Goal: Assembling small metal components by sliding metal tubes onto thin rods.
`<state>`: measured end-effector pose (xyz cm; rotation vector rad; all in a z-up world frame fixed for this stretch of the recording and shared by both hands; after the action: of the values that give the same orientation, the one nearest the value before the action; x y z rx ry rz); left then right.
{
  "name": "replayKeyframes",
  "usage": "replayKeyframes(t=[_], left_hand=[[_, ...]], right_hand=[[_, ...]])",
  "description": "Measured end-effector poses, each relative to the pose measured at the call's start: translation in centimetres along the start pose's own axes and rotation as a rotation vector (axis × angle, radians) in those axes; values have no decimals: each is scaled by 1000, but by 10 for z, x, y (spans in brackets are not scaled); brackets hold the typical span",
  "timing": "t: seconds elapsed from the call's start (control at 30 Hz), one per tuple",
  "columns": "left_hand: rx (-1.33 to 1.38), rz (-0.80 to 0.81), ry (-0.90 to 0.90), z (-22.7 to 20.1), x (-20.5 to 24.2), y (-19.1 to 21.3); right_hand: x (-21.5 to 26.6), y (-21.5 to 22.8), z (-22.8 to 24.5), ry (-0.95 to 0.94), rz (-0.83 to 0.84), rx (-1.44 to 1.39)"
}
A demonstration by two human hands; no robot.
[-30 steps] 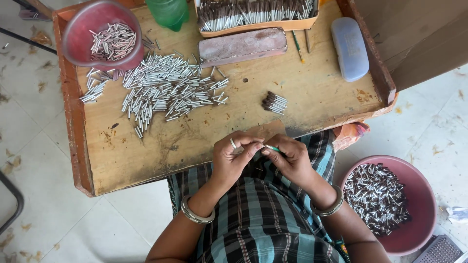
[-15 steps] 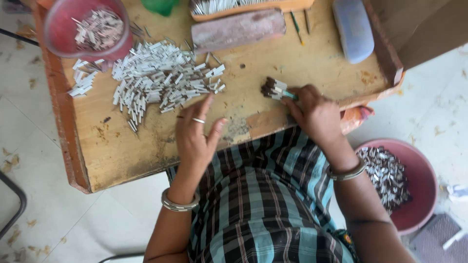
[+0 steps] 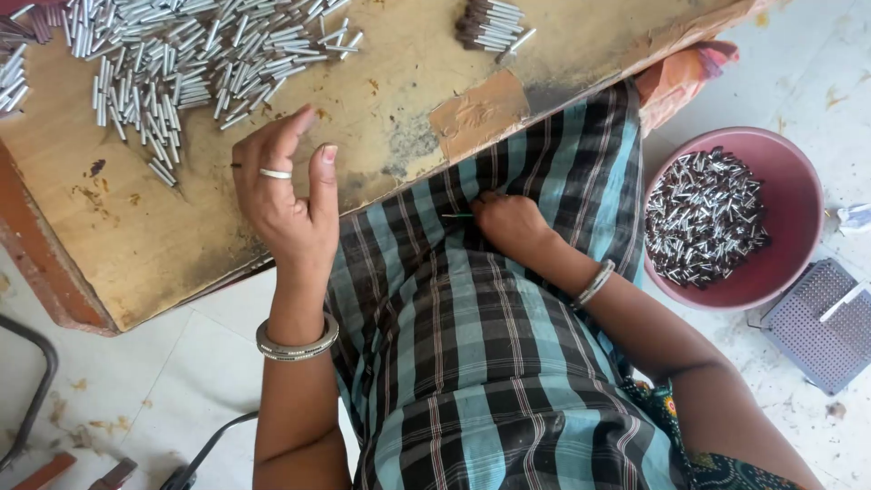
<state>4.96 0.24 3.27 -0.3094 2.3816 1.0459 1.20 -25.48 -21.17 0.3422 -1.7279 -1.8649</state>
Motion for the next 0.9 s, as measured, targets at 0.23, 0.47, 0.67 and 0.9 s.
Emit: replayKeyframes(t=[0.23,0.47,0.67,0.9], left_hand=[[79,-67,-6,-4,-4,6],[234,-57,-33,3,8,-12],[1170,97,227,-29,37,-36],[1353,127,344,-23,48,-38]], right_hand=[[1,25,3,27,-9,43],[33,205,24,-49,-403,-679],[6,234,45,202,-693,-1356],[-15,232,53,330,-544,-1412]])
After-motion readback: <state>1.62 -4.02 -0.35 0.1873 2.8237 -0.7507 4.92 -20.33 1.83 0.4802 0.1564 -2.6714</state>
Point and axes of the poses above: each hand's wrist, its own x-axis away from the middle knuckle, its own y-axis out of the back of the hand, z = x × y, the point moved 6 cm from there along -x, towards the middle knuckle
